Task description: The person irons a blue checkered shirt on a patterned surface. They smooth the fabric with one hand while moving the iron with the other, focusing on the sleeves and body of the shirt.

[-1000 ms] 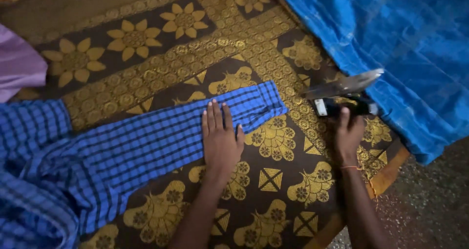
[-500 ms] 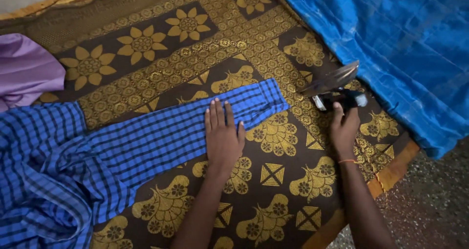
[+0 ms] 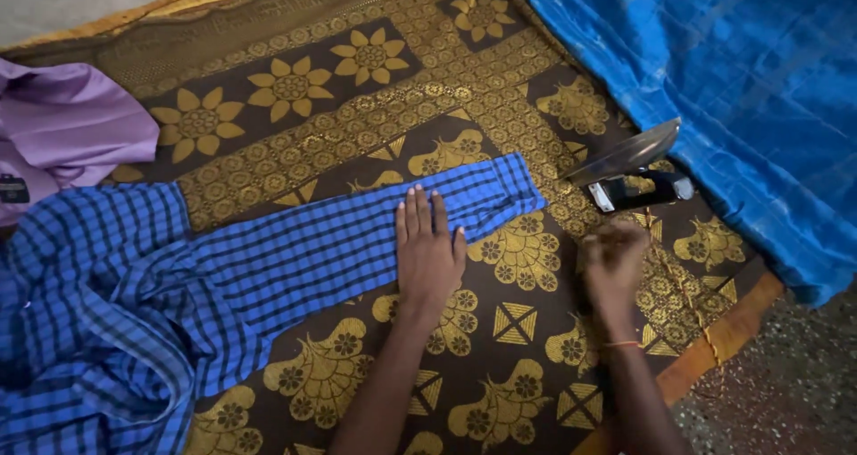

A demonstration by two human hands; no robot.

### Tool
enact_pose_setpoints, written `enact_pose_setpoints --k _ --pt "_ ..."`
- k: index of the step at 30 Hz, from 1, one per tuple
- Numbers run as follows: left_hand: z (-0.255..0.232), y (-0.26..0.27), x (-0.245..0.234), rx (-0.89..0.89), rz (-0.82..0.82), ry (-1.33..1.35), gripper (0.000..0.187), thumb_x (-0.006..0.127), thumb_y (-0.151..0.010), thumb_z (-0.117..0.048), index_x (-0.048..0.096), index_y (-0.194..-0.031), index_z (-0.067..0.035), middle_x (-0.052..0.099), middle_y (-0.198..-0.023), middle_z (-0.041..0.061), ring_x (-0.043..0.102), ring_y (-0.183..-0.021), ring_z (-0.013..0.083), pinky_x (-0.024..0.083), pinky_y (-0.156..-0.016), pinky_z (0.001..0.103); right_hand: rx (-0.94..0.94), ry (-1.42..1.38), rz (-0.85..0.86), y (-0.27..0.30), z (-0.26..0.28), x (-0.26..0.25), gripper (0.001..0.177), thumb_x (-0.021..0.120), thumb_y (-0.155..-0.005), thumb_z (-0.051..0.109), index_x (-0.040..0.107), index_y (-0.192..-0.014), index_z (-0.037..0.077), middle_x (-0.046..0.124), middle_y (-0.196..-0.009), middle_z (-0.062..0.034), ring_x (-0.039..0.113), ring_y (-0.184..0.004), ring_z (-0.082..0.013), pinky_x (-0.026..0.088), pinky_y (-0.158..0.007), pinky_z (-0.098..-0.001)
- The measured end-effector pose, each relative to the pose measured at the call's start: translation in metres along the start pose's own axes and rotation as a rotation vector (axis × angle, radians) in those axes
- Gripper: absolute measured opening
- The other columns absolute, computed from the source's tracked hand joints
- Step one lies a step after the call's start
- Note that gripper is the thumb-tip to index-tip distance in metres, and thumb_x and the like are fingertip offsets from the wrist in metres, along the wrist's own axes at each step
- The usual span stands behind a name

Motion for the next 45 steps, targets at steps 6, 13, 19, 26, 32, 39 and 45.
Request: enact_pose_setpoints --k 6,13,19,26,32,39,45 --pt "-0.001 0.002 0.006 0.107 -0.049 0.039 0.061 0.051 -0.101 -0.033 0.047 -0.146 0.009 0.042 -0.155 0.029 0.035 -0.149 0.0382 0.021 -0.126 0.052 0.096 0.411 0.283 -0.037 0.035 0.054 0.045 0.058 -0.1 0.047 0.064 -0.123 0.009 0.075 -0.109 -0.0167 0.072 -0.088 -0.0294 0.058 -0.078 -0.0448" --pt "0.007 0.065 -0.031 0.304 -0.027 0.234 0.044 0.053 -0.101 -0.014 0.054 -0.14 0.009 0.054 -0.147 0.027 0.046 -0.142 0.0378 0.033 -0.119 0.057 -0.012 0.715 0.286 -0.071 0.011 0.104 0.074 0.068 -0.091 0.068 0.065 -0.114 -0.002 0.07 -0.108 -0.029 0.068 -0.097 -0.0446 0.054 -0.08 -0.054" --pt "0.077 0.127 -0.08 0.216 -0.089 -0.141 0.059 0.053 -0.086 -0.007 0.053 -0.144 0.006 0.051 -0.152 0.025 0.043 -0.146 0.0357 0.033 -0.123 0.054 -0.249 0.299 0.076 -0.067 -0.006 0.095 0.049 0.081 -0.099 0.043 0.068 -0.109 -0.003 0.07 -0.099 -0.0221 0.069 -0.089 -0.037 0.054 -0.083 -0.0486" --pt "0.141 0.163 -0.116 -0.069 -0.035 -0.133 0.061 0.058 -0.098 -0.029 0.045 -0.144 0.008 0.045 -0.151 0.031 0.041 -0.145 0.0414 0.033 -0.119 0.057 -0.529 0.479 -0.084 -0.04 0.044 0.085 0.061 0.083 -0.098 0.031 0.055 -0.12 -0.018 0.065 -0.112 -0.034 0.065 -0.103 -0.0405 0.053 -0.091 -0.046" --pt "0.14 0.159 -0.113 -0.059 0.016 -0.167 0.065 0.056 -0.1 -0.033 0.042 -0.15 0.005 0.043 -0.154 0.025 0.036 -0.148 0.0366 0.026 -0.123 0.052 -0.635 0.362 0.122 0.025 0.123 0.092 0.038 0.067 -0.112 0.02 0.059 -0.139 -0.006 0.065 -0.127 -0.0267 0.06 -0.125 -0.0397 0.046 -0.111 -0.0513" --pt "0.11 0.132 -0.099 0.218 0.127 -0.137 0.066 0.043 -0.102 -0.049 0.031 -0.159 -0.019 0.029 -0.164 0.016 0.028 -0.151 0.0277 0.02 -0.124 0.05 -0.939 0.361 0.805 0.118 0.145 0.128 0.065 0.058 -0.097 0.039 0.044 -0.15 0.004 0.041 -0.16 -0.0205 0.039 -0.147 -0.035 0.029 -0.121 -0.0522" --pt "0.117 0.128 -0.097 0.209 0.216 -0.046 0.061 0.039 -0.102 -0.046 0.03 -0.157 -0.021 0.027 -0.164 0.012 0.023 -0.151 0.0262 0.017 -0.122 0.049 -0.804 0.586 0.708 0.088 0.104 0.091 0.072 0.043 -0.106 0.048 0.03 -0.159 0.0 0.031 -0.166 -0.02 0.027 -0.155 -0.0336 0.021 -0.125 -0.052"
Point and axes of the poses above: each hand's wrist, its own y-axis away from the middle knuckle, its own x-axis out of the palm, z = x × y, the point moved 2 cm from there along -y, towards the middle knuckle
